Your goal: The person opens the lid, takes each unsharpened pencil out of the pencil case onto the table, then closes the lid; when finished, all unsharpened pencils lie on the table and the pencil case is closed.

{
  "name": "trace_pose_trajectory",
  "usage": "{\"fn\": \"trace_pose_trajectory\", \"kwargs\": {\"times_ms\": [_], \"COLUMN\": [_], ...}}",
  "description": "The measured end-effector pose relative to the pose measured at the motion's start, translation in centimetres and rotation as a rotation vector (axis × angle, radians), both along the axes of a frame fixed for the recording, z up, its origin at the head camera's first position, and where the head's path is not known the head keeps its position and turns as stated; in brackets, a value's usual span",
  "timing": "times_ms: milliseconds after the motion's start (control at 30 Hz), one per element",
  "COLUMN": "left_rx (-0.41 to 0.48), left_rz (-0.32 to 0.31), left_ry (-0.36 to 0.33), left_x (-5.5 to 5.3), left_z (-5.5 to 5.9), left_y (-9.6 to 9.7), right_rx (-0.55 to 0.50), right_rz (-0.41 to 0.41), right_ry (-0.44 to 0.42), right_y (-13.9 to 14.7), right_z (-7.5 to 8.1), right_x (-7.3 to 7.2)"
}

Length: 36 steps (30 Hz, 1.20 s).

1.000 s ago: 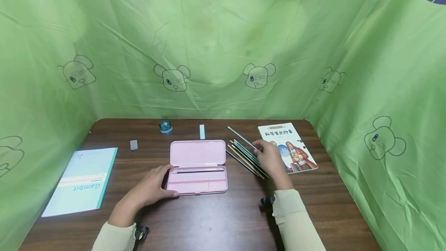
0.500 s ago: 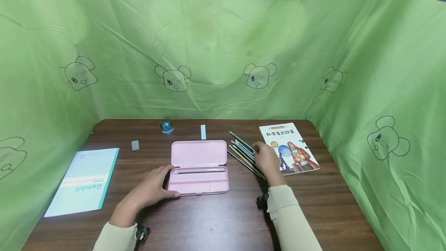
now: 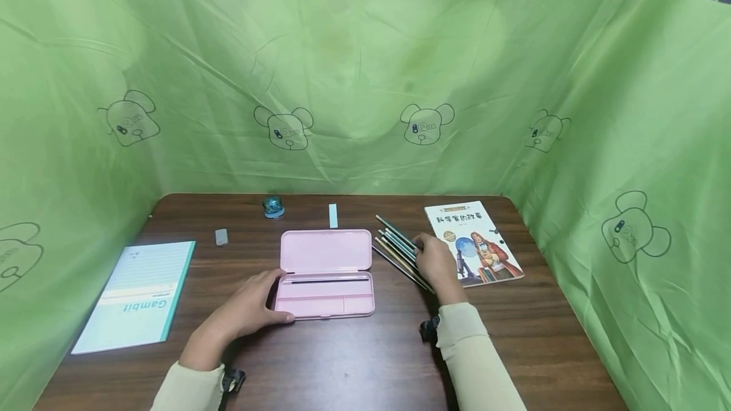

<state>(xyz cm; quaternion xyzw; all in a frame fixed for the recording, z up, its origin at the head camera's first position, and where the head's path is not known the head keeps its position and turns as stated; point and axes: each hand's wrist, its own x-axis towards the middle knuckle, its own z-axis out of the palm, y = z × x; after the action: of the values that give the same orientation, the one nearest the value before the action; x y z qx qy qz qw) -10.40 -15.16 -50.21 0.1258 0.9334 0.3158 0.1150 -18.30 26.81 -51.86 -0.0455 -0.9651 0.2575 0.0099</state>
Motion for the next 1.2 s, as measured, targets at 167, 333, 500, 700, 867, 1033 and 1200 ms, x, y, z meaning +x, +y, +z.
{"fn": "trace_pose_trajectory", "kwargs": {"times_ms": [167, 333, 500, 700, 867, 1033, 1200], "left_rx": [0.001, -0.001, 0.0, -0.002, -0.008, -0.001, 0.027], "left_rz": [0.001, 0.004, 0.0, -0.004, -0.005, -0.005, -0.012], "left_ry": [-0.002, -0.014, -0.017, -0.009, -0.009, -0.007, 0.029], "left_x": [0.0, -0.1, -0.1, 0.0, 0.0, -0.2, -0.2], "left_z": [-0.1, 0.0, 0.3, 0.4, 0.4, 0.0, -0.3], "left_y": [0.1, 0.1, 0.0, -0.2, -0.1, -0.1, -0.3], "right_rx": [0.01, 0.015, 0.014, 0.049, 0.084, 0.111, 0.166], "right_rz": [0.008, 0.019, 0.072, 0.347, 0.595, 0.707, 0.703], "right_ry": [0.005, 0.026, 0.111, 0.256, 0.257, 0.194, 0.176], "right_y": [0.1, -0.1, -1.6, -6.0, -9.7, -11.6, -12.1], "right_z": [0.0, 0.3, 1.3, 3.0, 3.7, 3.4, 2.6], "right_x": [0.1, 0.2, 0.6, 2.0, 3.6, 4.4, 4.6]}}
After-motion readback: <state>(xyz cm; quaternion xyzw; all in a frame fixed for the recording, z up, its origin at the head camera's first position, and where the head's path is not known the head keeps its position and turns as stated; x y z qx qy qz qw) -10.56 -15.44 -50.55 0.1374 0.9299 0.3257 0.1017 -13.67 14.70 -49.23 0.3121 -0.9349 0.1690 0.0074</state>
